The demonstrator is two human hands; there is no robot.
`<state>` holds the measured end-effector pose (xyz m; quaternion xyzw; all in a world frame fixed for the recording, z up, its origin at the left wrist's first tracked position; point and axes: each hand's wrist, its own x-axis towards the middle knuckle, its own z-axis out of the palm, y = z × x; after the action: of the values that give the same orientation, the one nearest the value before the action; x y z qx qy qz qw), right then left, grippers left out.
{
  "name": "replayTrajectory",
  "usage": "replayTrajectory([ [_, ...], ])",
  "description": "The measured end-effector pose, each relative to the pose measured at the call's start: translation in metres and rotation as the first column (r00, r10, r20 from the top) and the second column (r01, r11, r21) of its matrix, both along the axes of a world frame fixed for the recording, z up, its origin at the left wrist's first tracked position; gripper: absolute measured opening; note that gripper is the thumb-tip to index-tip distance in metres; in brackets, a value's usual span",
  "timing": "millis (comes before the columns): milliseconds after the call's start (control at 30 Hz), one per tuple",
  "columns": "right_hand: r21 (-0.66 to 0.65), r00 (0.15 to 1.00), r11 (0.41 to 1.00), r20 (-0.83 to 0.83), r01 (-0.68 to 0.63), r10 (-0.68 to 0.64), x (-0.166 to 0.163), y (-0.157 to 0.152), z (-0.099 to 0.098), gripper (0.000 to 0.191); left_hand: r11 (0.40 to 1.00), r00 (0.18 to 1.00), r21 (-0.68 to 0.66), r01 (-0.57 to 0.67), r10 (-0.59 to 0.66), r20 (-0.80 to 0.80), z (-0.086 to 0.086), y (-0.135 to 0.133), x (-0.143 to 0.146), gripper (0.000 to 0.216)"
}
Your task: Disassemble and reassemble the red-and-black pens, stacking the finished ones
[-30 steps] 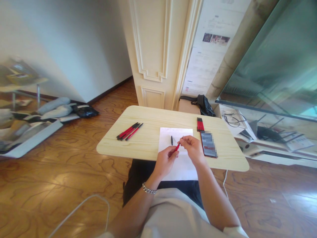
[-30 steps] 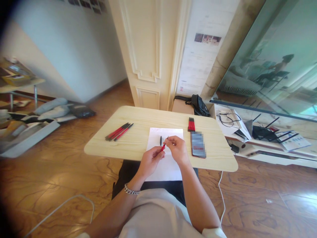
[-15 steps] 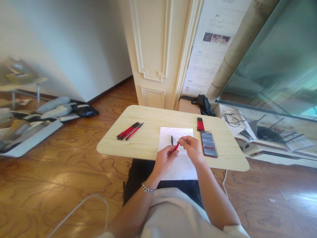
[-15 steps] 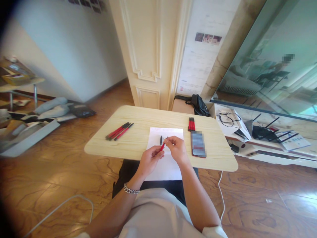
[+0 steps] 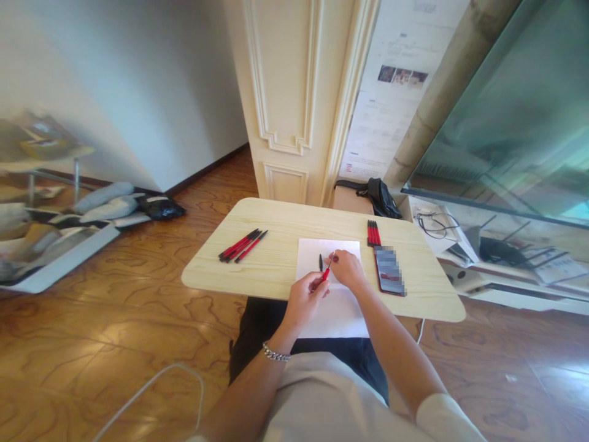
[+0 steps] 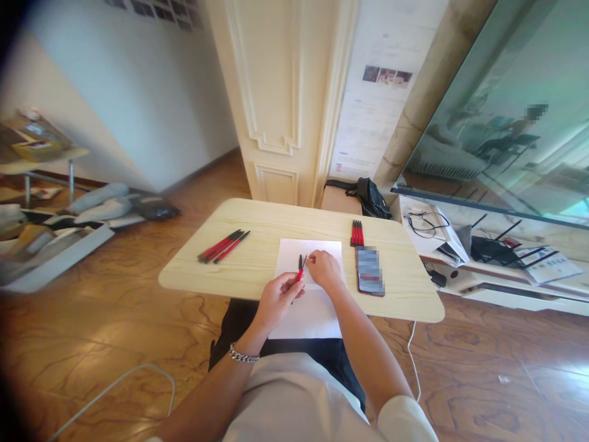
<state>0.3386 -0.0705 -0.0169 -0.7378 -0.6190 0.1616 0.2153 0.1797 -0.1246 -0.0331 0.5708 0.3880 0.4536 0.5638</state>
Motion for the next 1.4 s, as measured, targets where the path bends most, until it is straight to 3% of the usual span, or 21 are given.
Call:
replayTrajectory([
  [233,-0.1,0.978,0.995,0.206,0.002,0.019,-0.015,0.007,-0.004,0.02,1.0,0.999,0.023,-0.012,0.012,-0.034,-0.003,0.002,-0.001,0.032],
  [300,-0.07,0.992,0.998,0.126,0.006,0.003,-0.011,0.007,-0.004,0.019,1.0,0.999,0.026,-0.014,0.015,-0.038,-0.003,0.002,-0.001,0.032],
  [400,0.063,0.966,0.998,-0.258,-0.009,0.025,0.0,0.004,-0.001,0.021,1.0,0.999,0.024,-0.016,0.017,-0.039,-0.002,0.001,-0.001,0.032],
  [533,0.202,0.643,0.978,-0.757,0.058,0.118,0.008,-0.009,0.018,0.027,1.0,0.999,0.026,-0.003,0.004,-0.041,0.0,0.0,0.002,0.033],
  [633,0.216,0.423,0.971,-0.893,0.101,0.155,0.005,-0.021,0.035,0.028,0.999,0.999,0.045,0.005,-0.003,-0.041,0.002,-0.001,0.003,0.033],
  [733,0.22,0.335,0.965,-0.928,0.144,0.162,-0.001,-0.028,0.046,0.028,0.998,0.999,0.062,0.006,-0.003,-0.054,0.003,-0.001,0.004,0.033],
  [933,0.264,0.333,0.95,-0.922,0.169,0.197,-0.004,-0.028,0.045,0.024,0.997,0.997,0.074,0.008,-0.002,-0.08,0.004,-0.002,0.003,0.031],
  [1400,0.281,0.456,0.945,-0.872,0.169,0.178,-0.002,-0.027,0.043,0.027,0.998,0.996,0.069,0.006,0.0,-0.091,0.003,-0.003,0.003,0.028],
])
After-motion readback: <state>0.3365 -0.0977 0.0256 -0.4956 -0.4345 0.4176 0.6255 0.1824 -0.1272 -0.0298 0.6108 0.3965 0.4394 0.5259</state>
